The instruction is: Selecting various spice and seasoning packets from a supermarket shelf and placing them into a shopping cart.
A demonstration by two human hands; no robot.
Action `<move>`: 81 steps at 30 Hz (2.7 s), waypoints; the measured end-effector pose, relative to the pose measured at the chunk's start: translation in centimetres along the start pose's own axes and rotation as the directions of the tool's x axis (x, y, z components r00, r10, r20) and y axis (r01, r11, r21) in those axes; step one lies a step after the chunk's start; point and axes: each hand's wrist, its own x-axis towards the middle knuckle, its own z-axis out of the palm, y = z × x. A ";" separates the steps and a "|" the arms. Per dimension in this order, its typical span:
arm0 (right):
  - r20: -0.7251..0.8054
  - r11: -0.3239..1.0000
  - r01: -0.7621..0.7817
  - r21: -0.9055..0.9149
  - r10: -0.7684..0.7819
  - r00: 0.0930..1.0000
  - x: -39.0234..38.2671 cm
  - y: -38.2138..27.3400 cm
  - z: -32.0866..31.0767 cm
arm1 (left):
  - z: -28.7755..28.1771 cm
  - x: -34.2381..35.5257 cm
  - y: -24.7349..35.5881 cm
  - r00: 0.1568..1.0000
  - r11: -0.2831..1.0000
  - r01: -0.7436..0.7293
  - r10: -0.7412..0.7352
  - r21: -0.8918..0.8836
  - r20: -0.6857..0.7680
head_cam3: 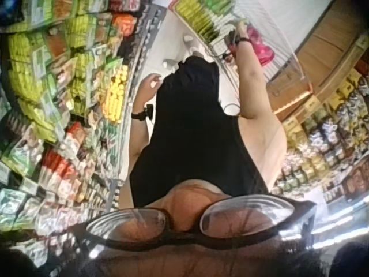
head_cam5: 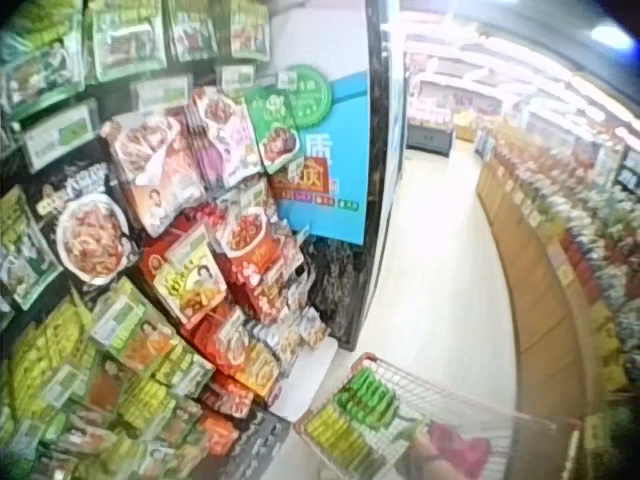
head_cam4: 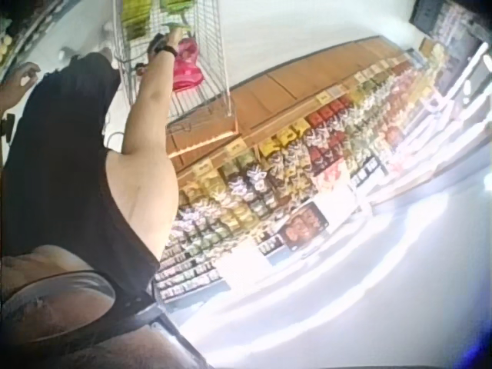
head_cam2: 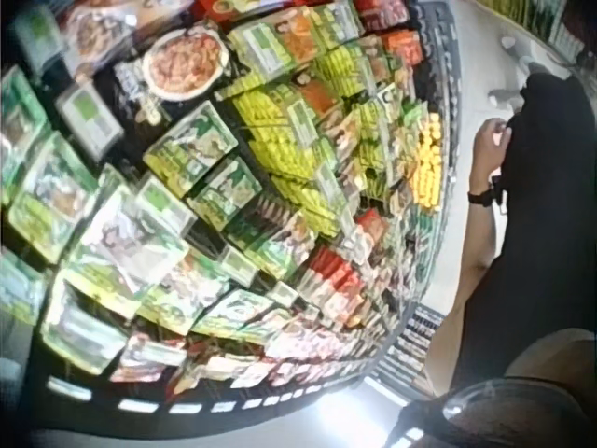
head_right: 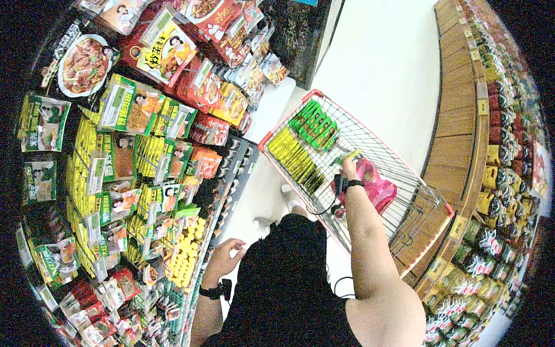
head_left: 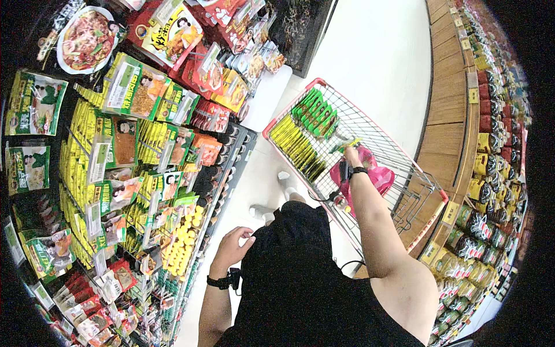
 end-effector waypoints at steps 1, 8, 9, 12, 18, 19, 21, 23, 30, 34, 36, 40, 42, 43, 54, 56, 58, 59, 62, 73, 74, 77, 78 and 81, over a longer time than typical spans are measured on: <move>0.156 0.875 -0.278 0.397 0.235 0.959 -3.8 -7.8 5.1 | -1.0 -1.3 0.8 0.996 0.991 0.081 -0.077 0.110 -0.040; 0.084 0.306 -0.150 0.940 0.217 0.972 -18.5 -26.6 -6.8 | -3.4 -2.2 -1.1 0.980 0.988 -0.100 0.119 0.117 -0.162; 0.128 0.283 -0.188 0.940 0.217 0.968 -19.4 -27.8 -8.1 | -3.9 -2.1 -1.0 0.971 0.984 -0.134 0.153 0.115 -0.183; 0.090 0.215 -0.072 0.974 -0.076 0.993 -26.2 -36.0 -10.8 | -5.0 -2.5 -1.6 0.926 0.973 -0.223 0.228 0.052 -0.301; 0.339 0.381 -0.119 0.917 -0.587 0.735 -39.0 -47.8 -13.8 | -6.7 -2.7 -4.7 0.837 0.919 -0.345 0.209 -0.192 -0.505; 0.419 0.402 -0.176 0.899 -0.668 0.615 -40.5 -49.1 -14.0 | -6.9 -2.8 -4.9 0.777 0.810 -0.467 0.184 -0.354 -0.602; 0.573 0.510 -0.261 0.820 -0.738 0.358 -41.5 -49.9 -13.7 | -8.6 -4.6 -3.2 0.901 0.695 -0.361 0.088 -0.622 -0.424; 0.656 0.608 -0.247 0.755 -0.713 0.247 -42.2 -51.1 -12.4 | -7.1 -3.6 -9.7 0.929 0.607 -0.234 -0.089 -0.759 -0.358; 0.791 0.802 0.068 0.593 -0.597 0.134 -42.8 -52.2 -7.9 | -6.8 -9.0 -5.8 0.868 0.722 -0.283 -0.088 -0.631 -0.489; 0.812 0.823 0.341 0.455 -0.540 0.221 -44.4 -54.4 -7.0 | -6.5 -10.2 -5.1 0.793 0.870 -0.206 -0.119 -0.447 -0.597; 0.717 0.643 0.654 0.398 -0.663 0.216 -43.8 -54.5 -5.9 | -6.2 -9.4 -6.9 0.761 0.936 -0.173 -0.069 -0.305 -0.645; 0.828 0.819 0.292 0.494 -0.546 0.131 -45.4 -54.4 -3.5 | -7.1 -10.1 -4.2 0.649 0.986 -0.146 0.033 -0.082 -0.760; 0.853 0.848 0.152 0.508 -0.519 0.044 -47.3 -55.0 -3.6 | -6.9 -9.7 -3.6 0.647 0.989 -0.113 -0.003 -0.099 -0.763; 0.862 0.862 0.007 0.506 -0.505 -0.046 -48.1 -55.2 -3.6 | -6.8 -9.6 -2.8 0.647 0.992 -0.111 0.112 0.053 -0.754; 0.813 0.823 -0.005 0.568 -0.560 0.159 -45.9 -52.2 -2.0 | -6.6 -9.7 -0.3 0.867 0.882 -0.107 0.309 0.460 -0.390; 0.774 0.779 -0.054 0.625 -0.608 0.177 -46.1 -52.2 -2.2 | -6.3 -9.4 -1.6 0.809 0.919 -0.196 0.349 0.343 -0.473; 0.777 0.773 -0.100 0.627 -0.611 0.149 -46.0 -52.3 -2.4 | -6.2 -9.3 -2.2 0.742 0.955 -0.211 0.296 0.209 -0.601; 0.779 0.766 -0.145 0.626 -0.615 0.119 -45.8 -52.3 -2.5 | -6.3 -9.3 -2.2 0.666 0.968 -0.241 0.220 0.074 -0.713; 0.776 0.781 -0.026 0.624 -0.615 0.143 -45.9 -51.9 -2.1 | -6.5 -9.7 -3.3 0.727 0.954 -0.280 0.136 -0.109 -0.673; 0.674 0.613 0.373 0.696 -0.738 -0.044 -49.2 -54.4 0.0 | -6.7 -11.2 -4.7 0.683 0.818 -0.496 0.159 -0.292 -0.713; 0.646 0.564 0.429 0.706 -0.760 -0.065 -49.8 -54.9 -0.1 | -6.9 -11.6 -5.0 0.685 0.832 -0.478 0.152 -0.282 -0.712; 0.620 0.486 0.538 0.689 -0.779 -0.089 -50.4 -55.1 0.4 | -6.7 -12.2 -6.0 0.700 0.847 -0.435 0.106 -0.304 -0.706; 0.630 0.493 0.535 0.686 -0.770 -0.099 -50.5 -55.1 0.5 | -6.5 -12.3 -6.3 0.693 0.852 -0.425 0.089 -0.305 -0.716; 0.665 0.542 0.499 0.676 -0.741 -0.096 -51.4 -55.6 0.7 | -6.6 -13.2 -6.5 0.677 0.881 -0.384 0.066 -0.276 -0.733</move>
